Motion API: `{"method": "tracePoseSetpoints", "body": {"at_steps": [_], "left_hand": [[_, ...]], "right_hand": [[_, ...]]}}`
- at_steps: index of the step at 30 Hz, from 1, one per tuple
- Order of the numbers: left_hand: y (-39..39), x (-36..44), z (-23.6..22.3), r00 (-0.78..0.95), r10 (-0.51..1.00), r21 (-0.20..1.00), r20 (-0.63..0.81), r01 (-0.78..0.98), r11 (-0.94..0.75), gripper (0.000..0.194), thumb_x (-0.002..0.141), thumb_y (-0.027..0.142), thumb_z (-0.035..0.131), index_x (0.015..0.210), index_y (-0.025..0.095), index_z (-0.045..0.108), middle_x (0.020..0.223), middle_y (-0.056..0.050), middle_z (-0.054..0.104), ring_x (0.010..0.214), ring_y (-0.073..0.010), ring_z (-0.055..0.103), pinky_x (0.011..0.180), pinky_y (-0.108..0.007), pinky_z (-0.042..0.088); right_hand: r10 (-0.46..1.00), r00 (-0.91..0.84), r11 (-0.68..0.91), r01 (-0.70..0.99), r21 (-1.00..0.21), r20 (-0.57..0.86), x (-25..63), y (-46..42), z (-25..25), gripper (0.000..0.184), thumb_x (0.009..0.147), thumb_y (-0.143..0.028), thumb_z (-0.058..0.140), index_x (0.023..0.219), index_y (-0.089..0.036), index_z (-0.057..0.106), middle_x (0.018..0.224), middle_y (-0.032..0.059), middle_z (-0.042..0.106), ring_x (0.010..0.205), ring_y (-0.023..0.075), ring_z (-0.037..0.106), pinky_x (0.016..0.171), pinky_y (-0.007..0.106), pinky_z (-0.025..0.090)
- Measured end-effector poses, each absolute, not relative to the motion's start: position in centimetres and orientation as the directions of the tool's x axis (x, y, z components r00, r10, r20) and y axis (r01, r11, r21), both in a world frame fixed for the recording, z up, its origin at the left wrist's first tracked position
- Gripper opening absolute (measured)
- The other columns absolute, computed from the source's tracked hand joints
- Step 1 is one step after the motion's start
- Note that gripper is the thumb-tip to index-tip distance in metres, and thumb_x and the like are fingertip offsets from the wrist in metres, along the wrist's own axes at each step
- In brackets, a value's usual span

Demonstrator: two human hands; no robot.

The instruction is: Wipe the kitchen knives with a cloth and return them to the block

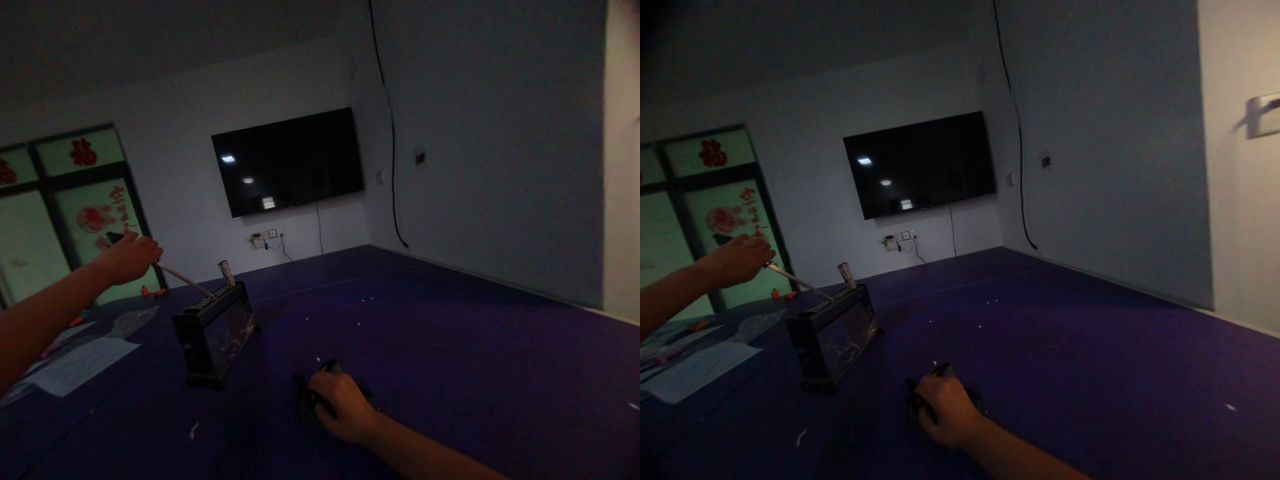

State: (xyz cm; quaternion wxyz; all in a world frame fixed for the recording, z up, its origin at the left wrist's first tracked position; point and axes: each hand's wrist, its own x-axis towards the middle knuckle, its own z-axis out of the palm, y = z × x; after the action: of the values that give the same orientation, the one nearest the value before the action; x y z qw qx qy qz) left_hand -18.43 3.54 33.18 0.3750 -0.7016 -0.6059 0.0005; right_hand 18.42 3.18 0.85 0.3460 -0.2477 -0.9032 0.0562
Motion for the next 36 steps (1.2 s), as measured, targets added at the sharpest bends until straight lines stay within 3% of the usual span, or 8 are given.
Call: {"method": "tracePoseSetpoints", "body": {"at_steps": [8, 24, 31, 36], "left_hand": [[6.1, -14.4, 33.9, 0.407, 0.778, -0.488, 0.478, 0.860, -0.150, 0.028, 0.069, -0.008, 0.037, 0.057, 0.013, 0.050, 0.061, 0.001, 0.051, 0.083, -0.0101, 0.046, 0.102, -0.033, 0.016], [9.7, -11.3, 32.4, 0.533, 0.696, -0.538, 0.480, 0.806, -0.246, 0.027, 0.071, -0.007, 0.039, 0.056, 0.010, 0.052, 0.065, 0.000, 0.053, 0.082, -0.0087, 0.045, 0.102, -0.031, 0.016], [11.3, -14.5, 27.7, 0.536, 0.720, -0.530, 0.441, 0.803, -0.273, 0.027, 0.064, -0.012, 0.042, 0.052, 0.009, 0.053, 0.053, 0.003, 0.052, 0.068, -0.0090, 0.049, 0.098, -0.032, 0.023], [12.1, -15.2, 24.0, 0.593, 0.678, -0.544, 0.435, 0.773, -0.327, 0.027, 0.062, -0.012, 0.043, 0.051, 0.010, 0.053, 0.054, 0.002, 0.057, 0.064, -0.0083, 0.051, 0.095, -0.027, 0.028]], "right_hand": [[0.503, -0.643, 0.861, 0.429, -0.271, 0.577, 18.3, 3.2, 0.8, 0.030, 0.063, -0.016, 0.043, 0.091, -0.019, 0.051, 0.085, 0.0059, 0.060, 0.077, 0.0194, 0.056, 0.065, 0.028, 0.040], [0.477, -0.647, 0.872, 0.434, -0.226, 0.595, 18.2, 3.3, 0.5, 0.027, 0.062, -0.018, 0.042, 0.088, -0.018, 0.050, 0.080, 0.0058, 0.059, 0.072, 0.0195, 0.055, 0.060, 0.027, 0.039], [0.491, -0.658, 0.865, 0.444, -0.234, 0.571, 18.2, 3.5, 0.3, 0.027, 0.061, -0.017, 0.042, 0.087, -0.018, 0.050, 0.082, 0.0057, 0.060, 0.073, 0.0194, 0.056, 0.061, 0.027, 0.039], [0.493, -0.657, 0.865, 0.441, -0.240, 0.570, 18.1, 3.5, 0.5, 0.027, 0.062, -0.018, 0.042, 0.088, -0.018, 0.050, 0.081, 0.0055, 0.060, 0.073, 0.0194, 0.056, 0.061, 0.027, 0.039]]}}
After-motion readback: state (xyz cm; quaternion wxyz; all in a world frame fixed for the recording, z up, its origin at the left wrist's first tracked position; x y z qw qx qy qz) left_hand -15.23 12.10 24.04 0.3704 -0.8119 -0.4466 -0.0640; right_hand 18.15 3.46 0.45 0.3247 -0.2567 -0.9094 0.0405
